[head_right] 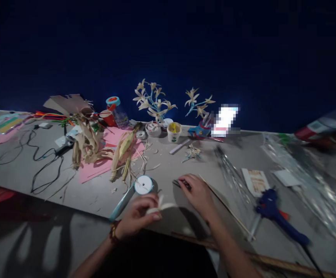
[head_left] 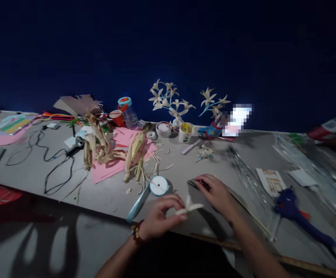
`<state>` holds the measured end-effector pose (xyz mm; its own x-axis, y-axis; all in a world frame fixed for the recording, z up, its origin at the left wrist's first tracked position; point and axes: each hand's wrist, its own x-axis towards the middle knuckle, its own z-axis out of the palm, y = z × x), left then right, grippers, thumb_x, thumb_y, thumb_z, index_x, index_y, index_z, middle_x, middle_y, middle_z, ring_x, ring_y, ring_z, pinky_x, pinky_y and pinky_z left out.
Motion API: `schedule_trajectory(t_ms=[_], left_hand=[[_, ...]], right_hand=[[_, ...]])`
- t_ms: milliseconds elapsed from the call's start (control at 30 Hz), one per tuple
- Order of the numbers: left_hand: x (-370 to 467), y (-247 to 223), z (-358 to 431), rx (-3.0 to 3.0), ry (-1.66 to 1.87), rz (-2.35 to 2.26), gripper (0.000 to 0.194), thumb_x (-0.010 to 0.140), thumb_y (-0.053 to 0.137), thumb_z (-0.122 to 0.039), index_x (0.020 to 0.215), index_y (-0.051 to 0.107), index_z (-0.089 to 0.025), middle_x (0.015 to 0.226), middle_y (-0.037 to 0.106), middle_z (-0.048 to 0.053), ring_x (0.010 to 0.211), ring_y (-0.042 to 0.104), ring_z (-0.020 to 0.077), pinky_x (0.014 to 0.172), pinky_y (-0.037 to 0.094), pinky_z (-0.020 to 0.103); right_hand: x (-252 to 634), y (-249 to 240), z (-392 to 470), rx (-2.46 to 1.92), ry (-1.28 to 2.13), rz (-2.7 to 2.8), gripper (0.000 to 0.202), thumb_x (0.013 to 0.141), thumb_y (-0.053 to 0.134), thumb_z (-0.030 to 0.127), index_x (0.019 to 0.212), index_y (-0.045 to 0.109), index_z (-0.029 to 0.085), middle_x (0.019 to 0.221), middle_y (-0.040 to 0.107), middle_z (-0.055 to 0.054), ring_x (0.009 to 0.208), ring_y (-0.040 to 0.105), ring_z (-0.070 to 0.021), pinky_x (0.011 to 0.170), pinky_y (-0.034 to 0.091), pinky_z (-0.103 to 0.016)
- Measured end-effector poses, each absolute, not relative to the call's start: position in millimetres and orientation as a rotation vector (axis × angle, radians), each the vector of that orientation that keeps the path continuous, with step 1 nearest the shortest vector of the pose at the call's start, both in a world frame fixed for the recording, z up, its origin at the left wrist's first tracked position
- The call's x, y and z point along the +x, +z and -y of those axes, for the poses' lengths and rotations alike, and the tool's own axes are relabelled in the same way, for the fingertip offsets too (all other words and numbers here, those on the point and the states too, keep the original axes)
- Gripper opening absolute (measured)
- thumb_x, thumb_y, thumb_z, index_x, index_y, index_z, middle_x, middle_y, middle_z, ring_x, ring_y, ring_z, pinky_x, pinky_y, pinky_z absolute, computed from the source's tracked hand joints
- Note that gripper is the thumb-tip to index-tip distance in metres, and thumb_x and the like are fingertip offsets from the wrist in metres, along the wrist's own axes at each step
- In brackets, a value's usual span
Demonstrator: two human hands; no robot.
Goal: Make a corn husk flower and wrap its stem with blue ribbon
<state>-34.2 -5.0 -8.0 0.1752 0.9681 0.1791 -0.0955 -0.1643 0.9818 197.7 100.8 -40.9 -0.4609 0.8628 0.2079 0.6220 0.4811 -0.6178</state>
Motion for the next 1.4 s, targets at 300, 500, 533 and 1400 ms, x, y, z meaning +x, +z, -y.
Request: schedule_trajectory(t_ms=[300, 500, 533, 1400], left_hand=[[-92.6, -8.4, -6.9, 0.804, 1.701, -1.138, 0.017, 0.076, 0.081, -0.026, 0.073, 0.067, -0.018, 0.078, 0.06, 0.003, 0.076, 0.055, 0.016, 0.073, 0.046, 0.027], [-57.1, -6.7, -5.2, 0.85, 1.55, -1.028, 0.022, 0.078, 0.081, -0.03, 0.071, 0.064, -0.018, 0.076, 0.058, 0.002, 0.076, 0.052, 0.0165, 0.074, 0.044, 0.029], [-53.7, -6.8, -4.0, 0.855, 1.538, -1.012, 0.023, 0.078, 0.08, -0.03, 0.07, 0.063, -0.018, 0.075, 0.058, 0.002, 0.076, 0.052, 0.0166, 0.075, 0.043, 0.029], [-13.6, 18.4, -24.6, 0.754, 1.515, -0.897, 0.019, 0.076, 0.083, -0.03, 0.072, 0.068, -0.018, 0.095, 0.067, 0.007, 0.087, 0.059, 0.0181, 0.079, 0.048, 0.029]], right_hand=[[198.2, -37.7, -91.6, -1.202, 0.664, 2.399, 0.011, 0.093, 0.059, 0.023, 0.096, 0.069, 0.02, 0.095, 0.075, -0.008, 0.091, 0.067, -0.0251, 0.081, 0.05, -0.037], [133.7, -22.6, -157.1, -1.199, 0.614, 2.453, 0.025, 0.093, 0.055, 0.013, 0.113, 0.068, 0.018, 0.114, 0.07, -0.01, 0.104, 0.065, -0.0224, 0.089, 0.048, -0.033], [120.7, -21.8, -171.3, -1.206, 0.606, 2.458, 0.029, 0.093, 0.055, 0.012, 0.118, 0.067, 0.017, 0.118, 0.069, -0.011, 0.104, 0.064, -0.0222, 0.09, 0.047, -0.032], [138.0, 28.1, -70.1, -0.89, 1.855, 0.802, 0.028, 0.061, 0.092, 0.032, 0.072, 0.07, 0.019, 0.068, 0.063, 0.003, 0.057, 0.051, -0.0097, 0.058, 0.039, -0.025]])
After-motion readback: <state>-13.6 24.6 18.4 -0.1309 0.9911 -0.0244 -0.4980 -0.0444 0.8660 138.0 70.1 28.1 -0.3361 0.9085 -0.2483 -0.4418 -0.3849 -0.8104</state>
